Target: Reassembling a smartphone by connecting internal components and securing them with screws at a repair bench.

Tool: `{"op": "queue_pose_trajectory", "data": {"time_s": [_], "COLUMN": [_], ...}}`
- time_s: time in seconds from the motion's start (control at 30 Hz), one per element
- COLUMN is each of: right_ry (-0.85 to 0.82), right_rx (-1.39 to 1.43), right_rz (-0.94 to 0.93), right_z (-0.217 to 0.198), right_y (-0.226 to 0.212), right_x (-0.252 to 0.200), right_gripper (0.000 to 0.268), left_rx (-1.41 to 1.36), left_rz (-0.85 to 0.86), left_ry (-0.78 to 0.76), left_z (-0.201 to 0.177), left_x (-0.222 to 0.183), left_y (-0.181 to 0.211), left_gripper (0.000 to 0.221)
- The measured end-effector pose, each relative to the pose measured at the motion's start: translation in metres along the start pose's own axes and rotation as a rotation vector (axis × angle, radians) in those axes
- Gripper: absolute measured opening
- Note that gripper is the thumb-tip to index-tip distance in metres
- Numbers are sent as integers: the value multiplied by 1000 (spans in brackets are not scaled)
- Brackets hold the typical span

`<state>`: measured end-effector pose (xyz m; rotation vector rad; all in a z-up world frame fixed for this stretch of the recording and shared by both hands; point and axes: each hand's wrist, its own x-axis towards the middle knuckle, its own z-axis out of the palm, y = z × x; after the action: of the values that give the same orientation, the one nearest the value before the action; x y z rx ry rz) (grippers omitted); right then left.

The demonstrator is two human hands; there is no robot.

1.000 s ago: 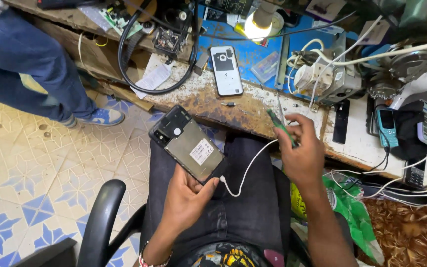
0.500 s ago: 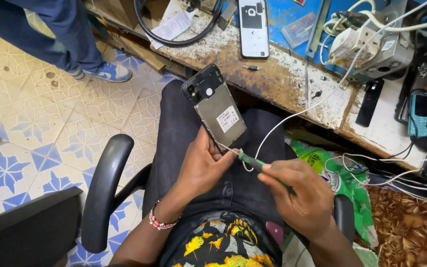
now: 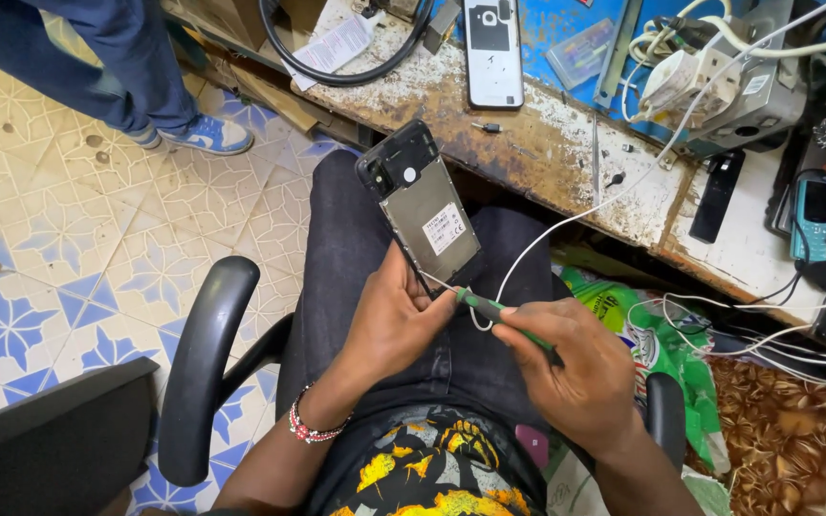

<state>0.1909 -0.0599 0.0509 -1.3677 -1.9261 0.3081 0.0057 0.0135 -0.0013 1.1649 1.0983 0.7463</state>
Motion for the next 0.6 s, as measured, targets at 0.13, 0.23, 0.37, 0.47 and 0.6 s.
{"op": "queue_pose_trajectory", "data": {"time_s": [0.13,0.23,0.37,0.47,0.6], "right_ry": [0,9,25,-25,-125], "right_rx": [-7,-45,-321,-412,-383], "right_rz": [10,19,37,48,-149], "right_z": [-1,-3,-5,-8,-12], "right_y": [1,-3,-5,-9,-13], "right_x": [0,4,4,7,19], "right_gripper": [18,17,25,34,26], "left_rx": [46,153,258,242,297], "left_rz": [10,24,35,66,24], "left_ry": [7,17,32,51,50], "left_z": [-1,-1,3,6,6], "left_x": [-2,-1,-1,-1,1], "left_y": [4,-1,-2,-5,-7], "left_gripper": [44,44,39,40,42]}}
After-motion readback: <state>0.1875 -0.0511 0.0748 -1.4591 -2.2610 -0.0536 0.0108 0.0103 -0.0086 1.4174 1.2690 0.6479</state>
